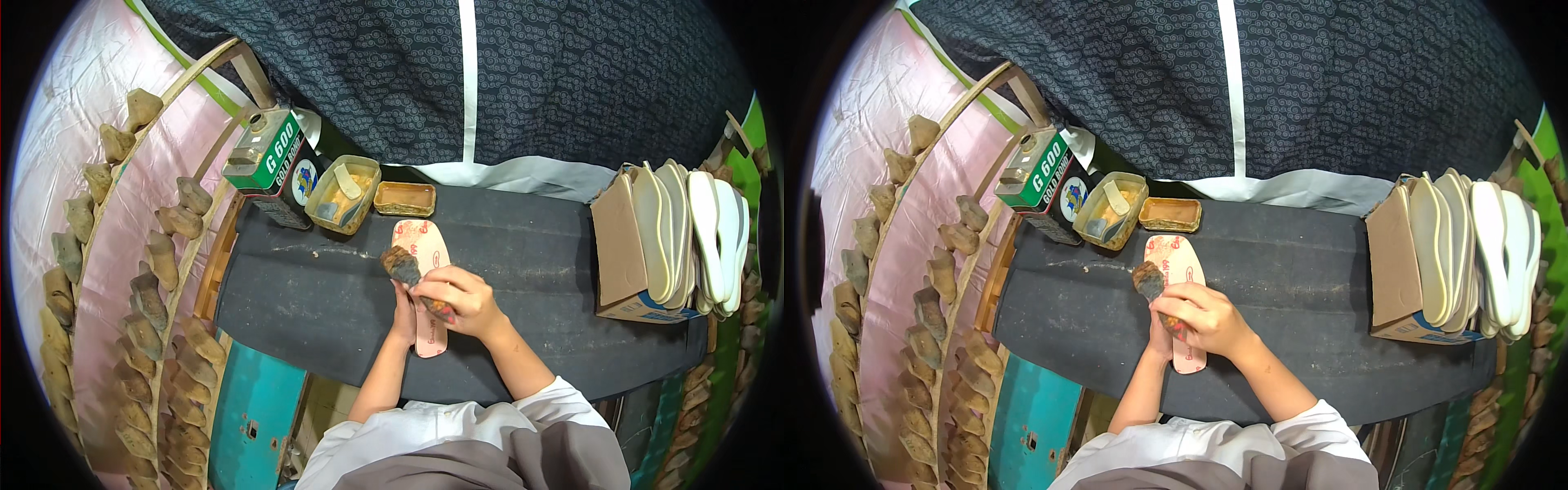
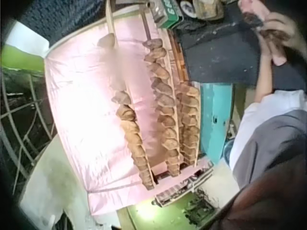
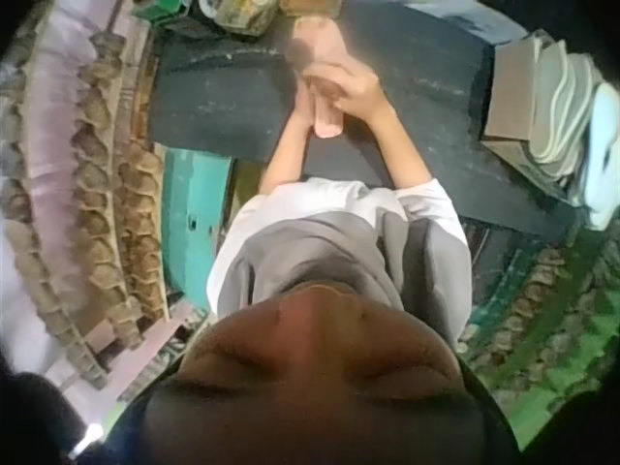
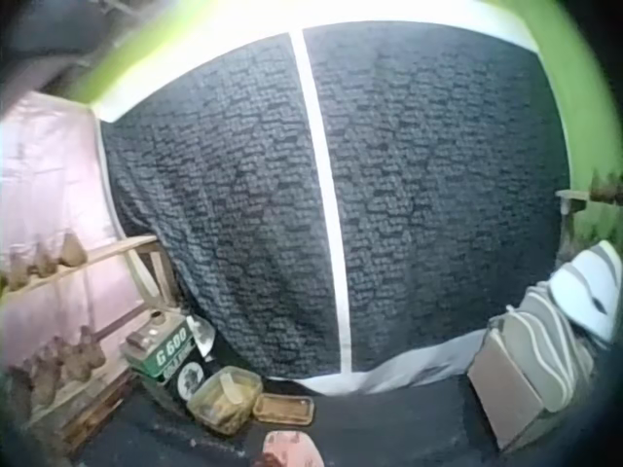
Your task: Applying adhesive to shoe insoles using a brush in a manufacturing workshop.
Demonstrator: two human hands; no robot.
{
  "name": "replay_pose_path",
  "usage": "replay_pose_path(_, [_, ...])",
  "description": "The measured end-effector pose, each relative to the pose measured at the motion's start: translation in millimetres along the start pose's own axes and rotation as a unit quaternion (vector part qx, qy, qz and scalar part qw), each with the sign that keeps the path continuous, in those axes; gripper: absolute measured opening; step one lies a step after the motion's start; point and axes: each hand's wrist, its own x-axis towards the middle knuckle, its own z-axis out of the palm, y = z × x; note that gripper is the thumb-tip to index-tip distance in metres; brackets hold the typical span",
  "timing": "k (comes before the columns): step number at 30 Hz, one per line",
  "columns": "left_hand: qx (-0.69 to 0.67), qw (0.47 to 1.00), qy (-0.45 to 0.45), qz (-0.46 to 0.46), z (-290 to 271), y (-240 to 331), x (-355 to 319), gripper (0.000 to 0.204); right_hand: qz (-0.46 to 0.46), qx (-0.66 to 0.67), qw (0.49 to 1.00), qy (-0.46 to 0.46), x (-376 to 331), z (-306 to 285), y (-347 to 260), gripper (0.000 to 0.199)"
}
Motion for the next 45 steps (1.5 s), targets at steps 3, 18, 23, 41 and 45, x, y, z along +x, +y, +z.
replay_pose_path(3, [-0.006, 0.998, 0.054, -0.007, 40.0, 22.1, -6.8, 0.077, 0.055, -0.092, 0.99, 0.088, 0.7, -6.7, 4.4, 0.031])
replay_pose_path(18, [0.035, 0.998, 0.028, 0.053, 34.9, 21.9, -6.2, 0.076, 0.066, -0.131, 0.974, 0.171, 2.2, 0.8, -0.3, 0.03])
replay_pose_path(23, [-0.006, 0.999, 0.047, 0.021, 28.2, 20.6, -5.5, 0.076, -0.025, -0.049, 0.996, 0.068, -3.9, 2.8, 3.8, 0.033])
replay_pose_path(41, [-0.038, 0.993, 0.079, 0.076, 32.0, 28.6, -5.7, 0.074, 0.022, -0.04, 0.997, 0.066, -3.7, 1.4, 9.0, 0.031])
replay_pose_path(45, [-0.057, 0.996, 0.063, 0.015, 7.4, 18.7, -2.7, 0.074, 0.008, 0.035, 0.999, -0.025, -4.7, 0.4, 3.0, 0.035])
